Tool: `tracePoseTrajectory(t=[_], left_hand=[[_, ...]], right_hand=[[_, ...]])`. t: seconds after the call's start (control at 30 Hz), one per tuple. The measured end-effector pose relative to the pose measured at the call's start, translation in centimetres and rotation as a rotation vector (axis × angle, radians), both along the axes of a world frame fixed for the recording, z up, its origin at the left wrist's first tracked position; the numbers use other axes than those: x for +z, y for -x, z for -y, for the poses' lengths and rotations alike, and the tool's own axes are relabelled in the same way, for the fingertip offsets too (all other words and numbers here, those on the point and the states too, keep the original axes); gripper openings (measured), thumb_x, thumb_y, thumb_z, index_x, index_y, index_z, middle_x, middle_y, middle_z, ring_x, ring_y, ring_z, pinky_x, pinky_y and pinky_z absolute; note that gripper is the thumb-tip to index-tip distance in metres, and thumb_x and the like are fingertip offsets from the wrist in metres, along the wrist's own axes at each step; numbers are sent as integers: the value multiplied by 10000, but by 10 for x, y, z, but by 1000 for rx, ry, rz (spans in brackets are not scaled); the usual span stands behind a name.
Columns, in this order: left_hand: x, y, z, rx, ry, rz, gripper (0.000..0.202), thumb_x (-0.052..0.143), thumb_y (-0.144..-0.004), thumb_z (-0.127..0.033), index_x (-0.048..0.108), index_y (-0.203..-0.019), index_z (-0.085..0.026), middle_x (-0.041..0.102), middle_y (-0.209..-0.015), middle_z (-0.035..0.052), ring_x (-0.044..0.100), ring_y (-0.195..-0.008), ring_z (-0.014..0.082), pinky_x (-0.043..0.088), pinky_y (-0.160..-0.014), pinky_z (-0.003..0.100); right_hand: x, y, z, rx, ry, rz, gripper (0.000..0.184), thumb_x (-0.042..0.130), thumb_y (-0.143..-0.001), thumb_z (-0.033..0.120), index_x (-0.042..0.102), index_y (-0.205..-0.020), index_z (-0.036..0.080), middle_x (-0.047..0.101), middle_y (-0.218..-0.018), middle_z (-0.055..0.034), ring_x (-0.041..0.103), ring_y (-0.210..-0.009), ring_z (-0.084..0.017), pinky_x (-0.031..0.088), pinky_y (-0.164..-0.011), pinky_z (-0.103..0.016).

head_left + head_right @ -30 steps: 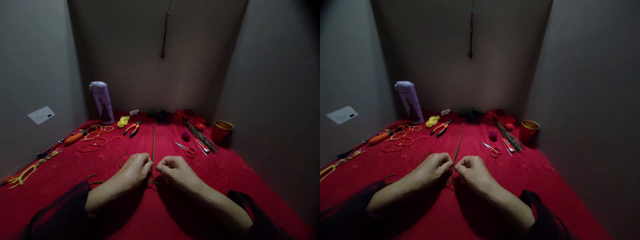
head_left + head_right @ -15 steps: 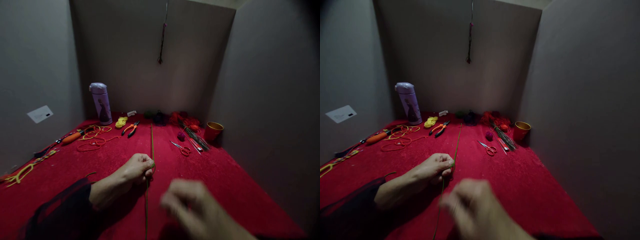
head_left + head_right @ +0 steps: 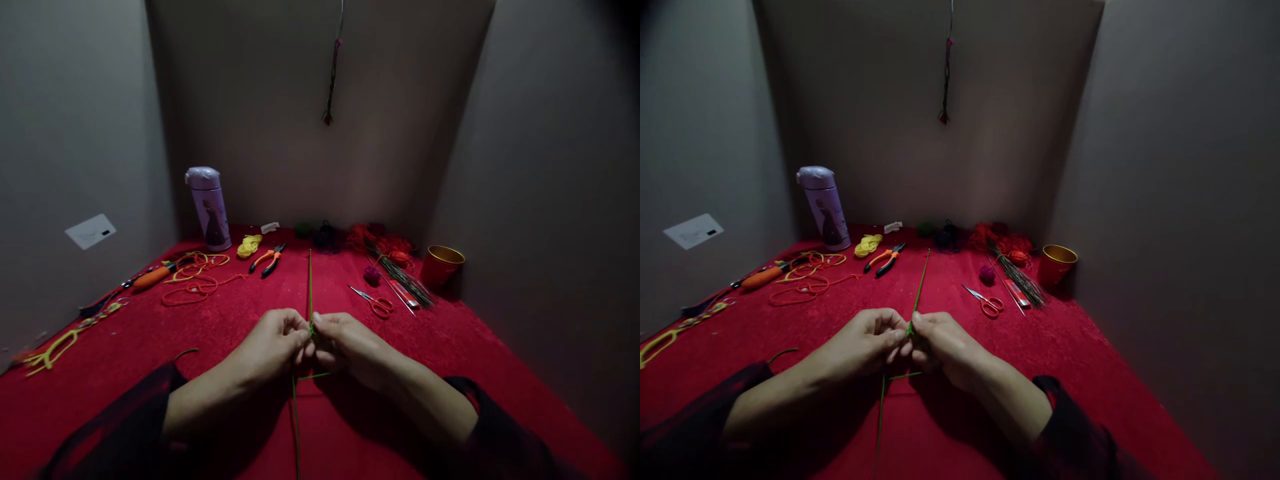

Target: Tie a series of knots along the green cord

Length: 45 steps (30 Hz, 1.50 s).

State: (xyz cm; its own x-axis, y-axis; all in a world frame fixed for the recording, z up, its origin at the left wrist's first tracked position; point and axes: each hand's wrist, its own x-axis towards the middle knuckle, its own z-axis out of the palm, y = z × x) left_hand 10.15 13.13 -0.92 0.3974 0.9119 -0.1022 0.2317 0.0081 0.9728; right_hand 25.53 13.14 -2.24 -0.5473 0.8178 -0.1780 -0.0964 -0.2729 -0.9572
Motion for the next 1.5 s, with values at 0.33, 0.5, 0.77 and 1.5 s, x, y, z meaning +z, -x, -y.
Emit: tracePoseTrajectory(t=[0.33,0.5,0.77,1.5], left_hand=[[2,9,2,47,-296,-465,169,467,-779,-245,599,-710,-166,617,-663,25,527,-615,145,332,-560,241],[16,10,14,62,-432,-703,189,480,-787,-268,647,-729,-200,635,-668,35,531,-603,160,306,-563,254],[19,9,26,-180,-406,-548,287,538,-782,-335,590,-548,-177,554,-520,-7,428,-464,98,263,-473,223],[-1,6,-3,80,-128,-259,215,533,-705,-323,579,-609,-136,494,-541,-19,422,-520,106,282,-474,212]], right_hand=[[7,-1,6,-90,-56,379,283,528,-809,309,465,-581,153,329,-439,79,230,-363,-32,125,-361,-196],[6,-1,5,-167,-58,337,249,544,-778,303,498,-582,157,329,-407,86,224,-347,-36,135,-346,-200],[-2,-6,4,-85,-74,192,170,572,-731,259,516,-607,156,375,-433,80,238,-360,-40,130,-342,-207],[13,-2,11,-158,-319,506,209,506,-785,246,467,-598,160,405,-533,42,335,-475,-68,239,-435,-200]])
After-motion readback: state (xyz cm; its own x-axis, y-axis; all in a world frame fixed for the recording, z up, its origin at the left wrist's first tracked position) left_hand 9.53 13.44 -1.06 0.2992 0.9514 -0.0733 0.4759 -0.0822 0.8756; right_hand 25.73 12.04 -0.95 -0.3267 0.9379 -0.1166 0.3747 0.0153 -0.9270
